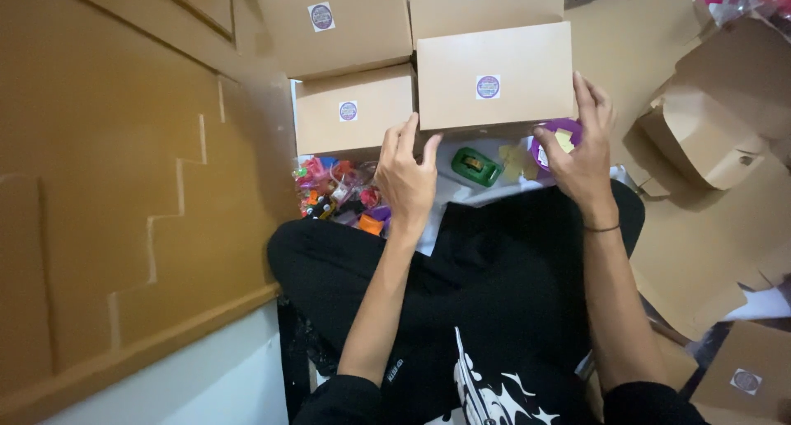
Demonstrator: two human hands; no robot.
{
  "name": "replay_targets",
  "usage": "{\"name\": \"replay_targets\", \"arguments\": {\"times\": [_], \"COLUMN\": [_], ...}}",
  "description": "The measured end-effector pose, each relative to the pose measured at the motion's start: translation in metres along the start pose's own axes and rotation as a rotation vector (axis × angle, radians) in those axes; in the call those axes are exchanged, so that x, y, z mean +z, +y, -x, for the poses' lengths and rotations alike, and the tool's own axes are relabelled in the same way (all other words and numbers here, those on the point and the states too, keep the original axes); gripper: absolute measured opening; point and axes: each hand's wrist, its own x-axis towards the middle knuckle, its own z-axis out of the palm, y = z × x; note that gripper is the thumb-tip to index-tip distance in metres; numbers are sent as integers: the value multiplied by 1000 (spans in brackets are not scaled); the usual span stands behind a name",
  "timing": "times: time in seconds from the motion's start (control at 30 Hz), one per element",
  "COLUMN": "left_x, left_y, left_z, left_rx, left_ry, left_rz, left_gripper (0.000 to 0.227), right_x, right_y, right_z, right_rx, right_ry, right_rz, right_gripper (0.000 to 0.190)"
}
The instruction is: A person sits on the floor and assembles a cardboard box by folding its flaps and tucking them into place.
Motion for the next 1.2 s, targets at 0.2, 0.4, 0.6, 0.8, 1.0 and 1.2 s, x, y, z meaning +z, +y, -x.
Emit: {"name": "replay_targets", "arguments": {"times": [0.2,0.4,0.6,0.8,1.0,1.2], "left_x": [-13,-65,-137,-144,-141,-138], "left_y": [3,-26,-100,-173,-178,-169], "left_z": [13,52,87,123,127,125], "left_rx": [109,228,337,211,157,165], "left_ry": [86,174,218,176,193,201], "left_rz": [7,-13,-458,-554,-559,-564], "left_gripper": [43,22,13,15,20,21], "right_x": [-5,-54,-141,-191,-175,-182], "right_y": [6,22,180,281,262,266], "right_z": [9,57,178,251,257,253], "right_rx": [14,66,320,1096,1236,1360], "right_ry": [32,243,584,482,559,736], "right_rz": [32,-7,308,611,671,458], "right_gripper": [87,68,34,47,102,89]}}
